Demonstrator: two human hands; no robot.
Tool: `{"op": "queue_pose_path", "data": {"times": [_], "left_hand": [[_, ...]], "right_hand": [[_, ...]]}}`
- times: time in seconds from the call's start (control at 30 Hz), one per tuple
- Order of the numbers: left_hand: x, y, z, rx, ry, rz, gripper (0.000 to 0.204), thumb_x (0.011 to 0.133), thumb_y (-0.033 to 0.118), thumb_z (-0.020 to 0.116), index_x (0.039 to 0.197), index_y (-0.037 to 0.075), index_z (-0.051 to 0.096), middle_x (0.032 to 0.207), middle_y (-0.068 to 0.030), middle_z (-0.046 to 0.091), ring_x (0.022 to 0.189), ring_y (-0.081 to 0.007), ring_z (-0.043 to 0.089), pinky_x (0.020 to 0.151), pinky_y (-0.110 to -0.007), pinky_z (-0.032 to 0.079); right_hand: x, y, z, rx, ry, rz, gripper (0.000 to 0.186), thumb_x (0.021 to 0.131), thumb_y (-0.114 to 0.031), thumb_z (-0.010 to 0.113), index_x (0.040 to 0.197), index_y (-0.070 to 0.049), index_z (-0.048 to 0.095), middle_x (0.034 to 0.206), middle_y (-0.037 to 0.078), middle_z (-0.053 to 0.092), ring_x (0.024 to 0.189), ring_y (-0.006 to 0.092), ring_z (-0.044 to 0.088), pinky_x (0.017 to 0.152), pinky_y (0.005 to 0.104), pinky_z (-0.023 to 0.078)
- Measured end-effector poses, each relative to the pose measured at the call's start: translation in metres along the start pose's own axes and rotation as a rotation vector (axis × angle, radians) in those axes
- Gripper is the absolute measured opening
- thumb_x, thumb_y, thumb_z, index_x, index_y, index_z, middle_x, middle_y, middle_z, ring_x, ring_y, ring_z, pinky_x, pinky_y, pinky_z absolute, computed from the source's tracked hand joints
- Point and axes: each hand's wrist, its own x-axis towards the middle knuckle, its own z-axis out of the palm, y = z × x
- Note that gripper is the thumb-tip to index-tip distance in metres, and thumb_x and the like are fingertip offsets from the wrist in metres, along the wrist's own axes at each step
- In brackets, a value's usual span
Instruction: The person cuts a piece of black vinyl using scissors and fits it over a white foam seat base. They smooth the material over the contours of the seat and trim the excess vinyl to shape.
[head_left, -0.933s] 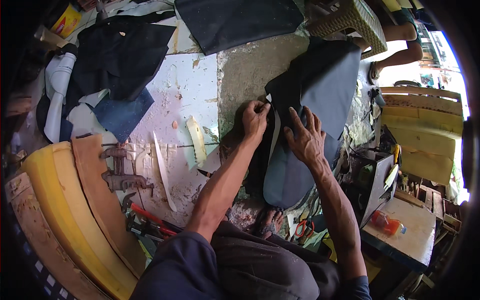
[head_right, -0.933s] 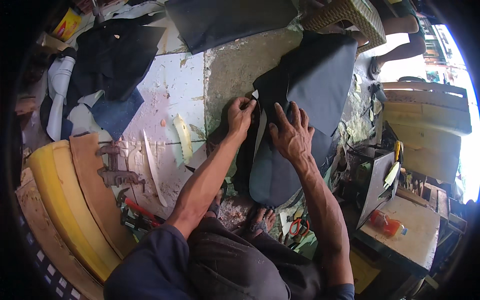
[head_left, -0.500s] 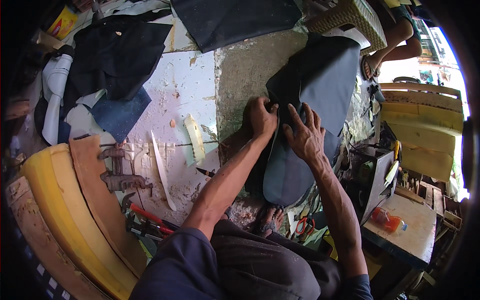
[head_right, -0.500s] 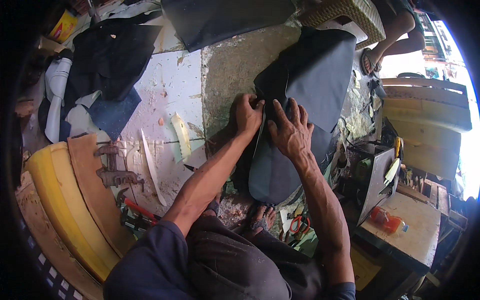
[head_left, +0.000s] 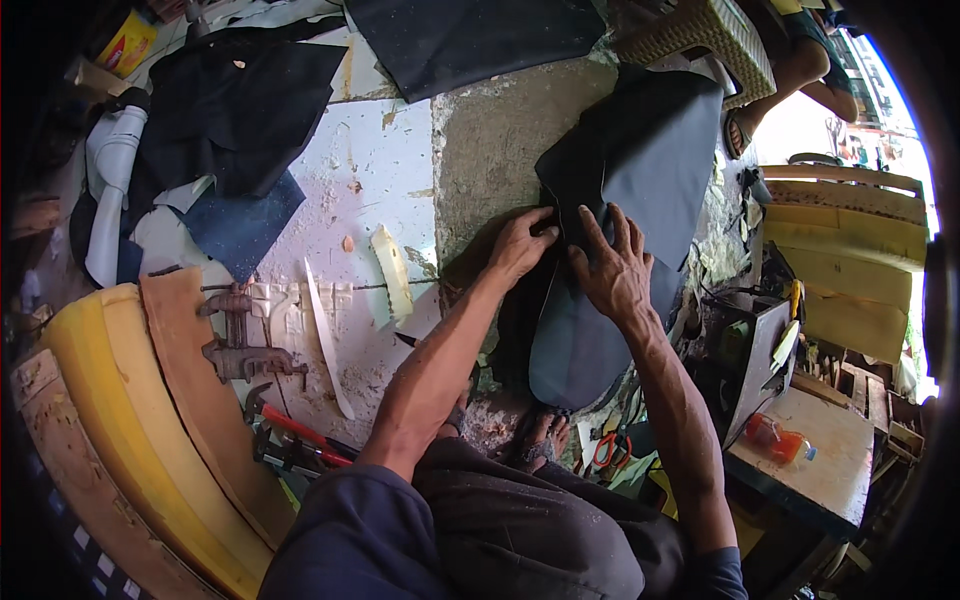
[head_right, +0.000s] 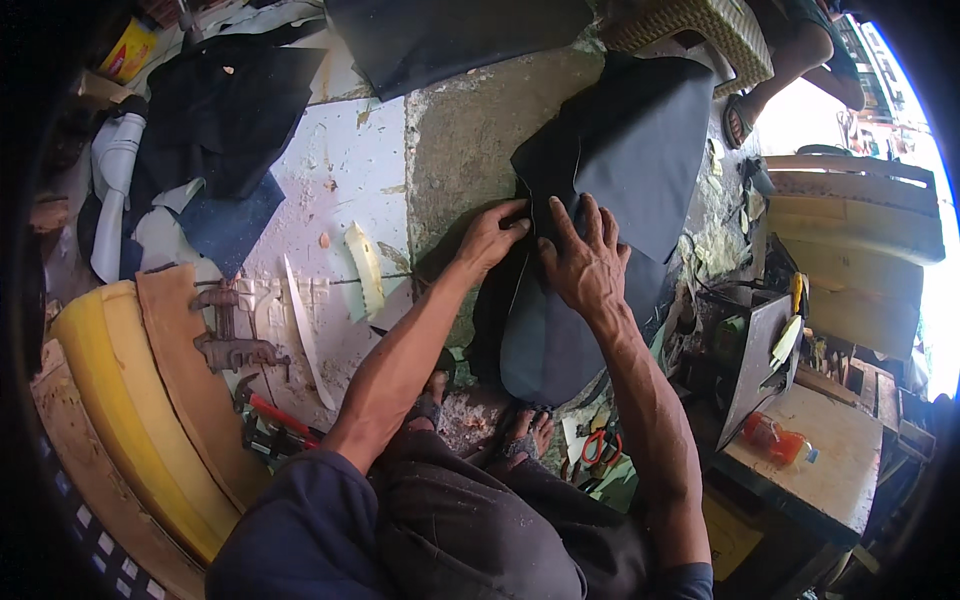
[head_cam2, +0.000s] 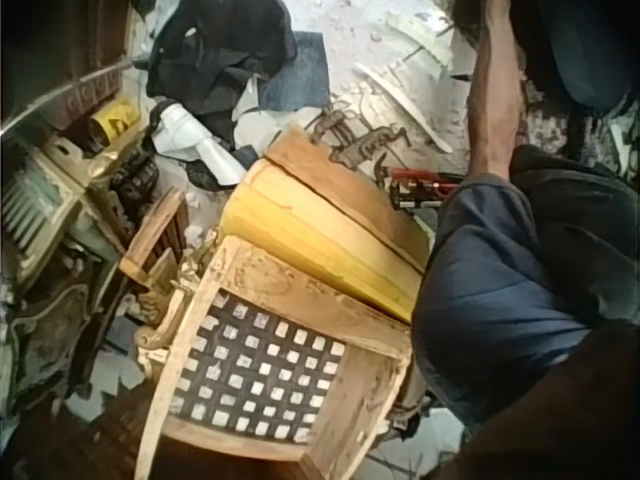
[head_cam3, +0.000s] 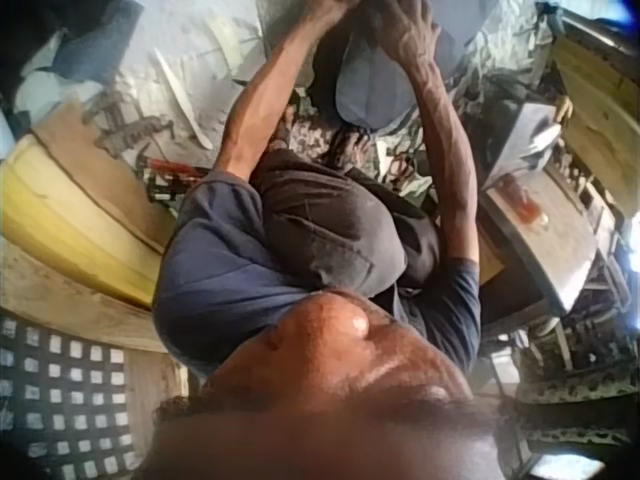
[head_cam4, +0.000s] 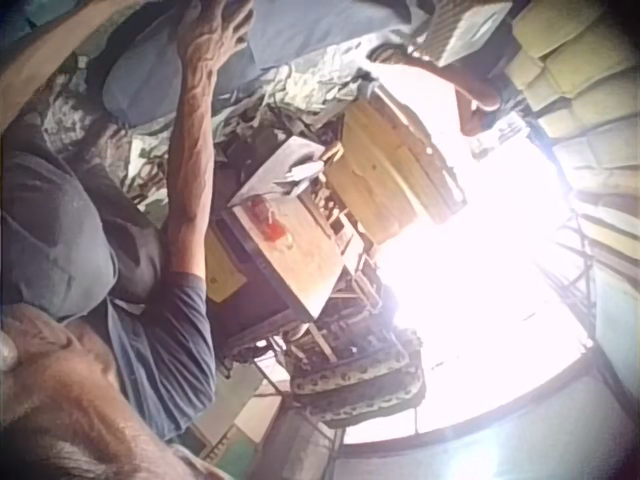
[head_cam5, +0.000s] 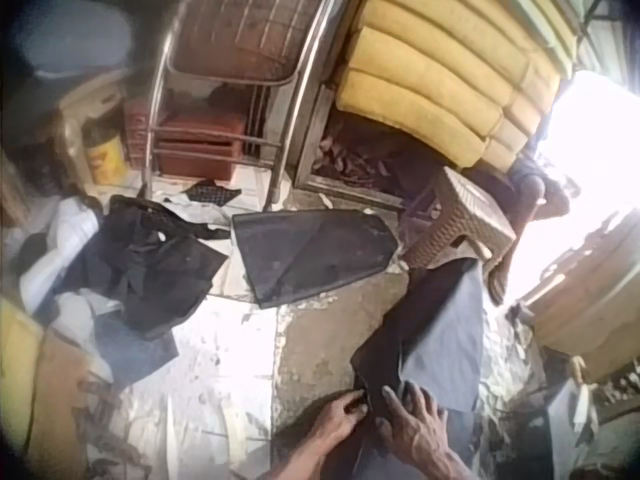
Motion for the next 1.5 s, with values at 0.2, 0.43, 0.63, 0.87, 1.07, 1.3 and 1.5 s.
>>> {"op": "queue_pose_path", "data": {"times": [0.2, 0.43, 0.63, 0.87, 1.07, 1.3, 1.5], "left_hand": [[-0.006, 0.007, -0.006, 0.066, -0.126, 0.031, 0.062, 0.096, 0.028, 0.069, 0.150, 0.003, 0.050, 0.148, -0.0208, 0.055, 0.140, -0.0323, 0.050, 0.116, -0.039, 0.039], [-0.014, -0.002, 0.012, 0.192, -0.017, 0.108, 0.059, 0.098, 0.032, 0.066, 0.148, 0.003, 0.051, 0.151, -0.0227, 0.050, 0.143, -0.0366, 0.045, 0.118, -0.042, 0.036], [-0.016, 0.003, 0.000, 0.228, 0.051, 0.153, 0.056, 0.098, 0.032, 0.064, 0.147, 0.005, 0.053, 0.147, -0.0236, 0.054, 0.140, -0.0390, 0.048, 0.117, -0.043, 0.038], [-0.093, 0.018, 0.013, 0.531, 0.388, 0.396, 0.043, 0.096, 0.017, 0.064, 0.134, -0.002, 0.055, 0.127, -0.0245, 0.059, 0.118, -0.0428, 0.056, 0.103, -0.049, 0.045], [-0.213, 0.005, 0.011, 0.273, 0.089, -0.439, 0.052, 0.100, 0.024, 0.065, 0.140, -0.003, 0.046, 0.134, -0.0206, 0.056, 0.126, -0.0314, 0.053, 0.104, -0.045, 0.044], [-0.196, -0.019, 0.028, -0.480, -0.195, -0.598, 0.063, 0.102, 0.032, 0.065, 0.148, -0.004, 0.042, 0.137, -0.0148, 0.058, 0.122, -0.0220, 0.057, 0.095, -0.039, 0.053], [-0.103, -0.005, 0.112, -0.310, -0.144, -0.580, 0.043, 0.093, 0.033, 0.075, 0.118, 0.001, 0.060, 0.098, -0.0049, 0.068, 0.075, -0.0170, 0.064, 0.059, -0.034, 0.056]], "right_hand": [[-0.001, 0.001, 0.000, -0.014, -0.009, 0.012, 0.066, 0.094, -0.042, 0.067, 0.154, -0.029, 0.045, 0.161, 0.019, 0.034, 0.147, 0.0418, 0.033, 0.105, 0.0650, 0.038], [-0.001, 0.030, -0.047, 0.250, -0.013, 0.084, 0.056, 0.093, -0.027, 0.072, 0.145, -0.014, 0.056, 0.136, 0.018, 0.062, 0.128, 0.0349, 0.058, 0.106, 0.0423, 0.047], [-0.063, 0.137, -0.185, 0.139, 0.399, 0.205, 0.040, 0.096, -0.015, 0.069, 0.133, -0.003, 0.066, 0.133, 0.015, 0.068, 0.124, 0.0250, 0.063, 0.107, 0.0378, 0.046], [-0.210, 0.313, -0.300, -1.180, 0.740, 0.783, 0.056, 0.097, -0.042, 0.065, 0.145, -0.013, 0.057, 0.135, 0.023, 0.064, 0.118, 0.0403, 0.064, 0.102, 0.0450, 0.049], [-0.208, 0.115, -0.079, 0.387, -0.228, 0.477, 0.060, 0.080, -0.007, 0.076, 0.136, -0.008, 0.057, 0.130, 0.017, 0.060, 0.121, 0.0323, 0.061, 0.104, 0.0427, 0.051], [-0.229, 0.031, 0.077, 0.579, -0.011, 0.050, 0.076, 0.075, -0.010, 0.088, 0.145, -0.021, 0.058, 0.164, 0.024, 0.022, 0.153, 0.0485, 0.019, 0.122, 0.0550, 0.032], [-0.183, 0.101, 0.072, 0.406, 0.395, 0.182, 0.040, 0.082, -0.001, 0.074, 0.120, -0.010, 0.066, 0.118, 0.013, 0.060, 0.109, 0.0366, 0.059, 0.096, 0.0487, 0.049]]}}
